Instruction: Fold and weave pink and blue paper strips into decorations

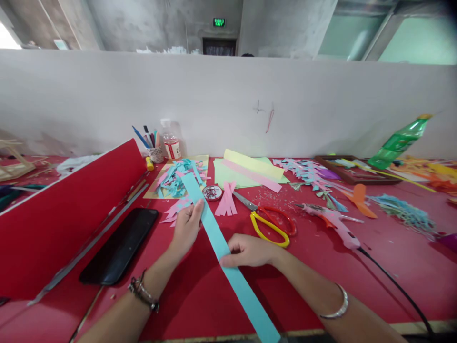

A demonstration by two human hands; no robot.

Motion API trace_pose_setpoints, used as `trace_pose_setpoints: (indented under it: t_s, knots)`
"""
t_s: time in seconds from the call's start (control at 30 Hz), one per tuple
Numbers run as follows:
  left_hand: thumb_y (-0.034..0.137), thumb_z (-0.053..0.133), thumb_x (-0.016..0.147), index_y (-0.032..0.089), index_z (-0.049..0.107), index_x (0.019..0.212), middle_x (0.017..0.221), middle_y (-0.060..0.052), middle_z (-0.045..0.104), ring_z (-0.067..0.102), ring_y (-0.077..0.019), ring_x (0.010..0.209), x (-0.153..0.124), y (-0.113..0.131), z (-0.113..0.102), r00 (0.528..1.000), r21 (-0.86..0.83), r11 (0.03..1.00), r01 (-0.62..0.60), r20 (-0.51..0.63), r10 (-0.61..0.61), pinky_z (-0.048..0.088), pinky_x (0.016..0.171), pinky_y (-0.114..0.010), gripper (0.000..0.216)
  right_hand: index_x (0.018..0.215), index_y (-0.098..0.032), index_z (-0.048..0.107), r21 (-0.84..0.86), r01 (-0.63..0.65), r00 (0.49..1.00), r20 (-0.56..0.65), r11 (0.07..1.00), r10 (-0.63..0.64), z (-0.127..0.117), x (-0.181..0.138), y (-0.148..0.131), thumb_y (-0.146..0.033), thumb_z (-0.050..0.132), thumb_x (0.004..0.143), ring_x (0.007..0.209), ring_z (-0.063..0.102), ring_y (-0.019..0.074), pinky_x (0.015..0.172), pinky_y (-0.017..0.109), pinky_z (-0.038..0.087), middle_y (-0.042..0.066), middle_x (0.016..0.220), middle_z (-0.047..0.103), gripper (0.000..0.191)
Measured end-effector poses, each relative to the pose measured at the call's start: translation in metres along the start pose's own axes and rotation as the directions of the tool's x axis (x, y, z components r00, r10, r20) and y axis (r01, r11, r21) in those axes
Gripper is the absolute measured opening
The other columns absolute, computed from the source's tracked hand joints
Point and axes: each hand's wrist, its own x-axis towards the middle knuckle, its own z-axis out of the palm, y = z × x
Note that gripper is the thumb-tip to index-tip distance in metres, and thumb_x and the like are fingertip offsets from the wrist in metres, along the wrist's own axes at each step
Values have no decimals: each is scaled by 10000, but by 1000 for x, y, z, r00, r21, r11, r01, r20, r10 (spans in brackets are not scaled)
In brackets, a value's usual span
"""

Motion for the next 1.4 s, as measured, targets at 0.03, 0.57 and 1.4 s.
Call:
trace_pose_setpoints:
  t_s: [0.03,0.57,1.4]
  knots:
    - [479,342,780,174,275,459,390,62,268,260,-48,363,1,0,-1,1000,-4,1000,9,-5,-9,197,373,-196,448,631,-111,532,0,-5,1000,2,1000,5,1,0,0,-399,483,739,501,425,66,501,192,345,-13,581,498,312]
    - [468,341,788,179,284,500,394,73,280,267,-49,356,0,-3,1,999,-26,999,41,-8,-41,208,368,-190,412,596,-126,465,25,5,999,-39,1000,-4,2,3,0,-412,443,761,448,387,46,445,175,309,-33,526,460,330]
    - [289,372,797,158,437,667,607,44,425,404,-83,586,-10,5,12,918,92,975,-203,365,157,330,561,-182,196,647,-137,500,-13,155,663,-739,988,-114,-1,14,7,-441,456,747,469,339,64,423,188,271,-41,509,386,323]
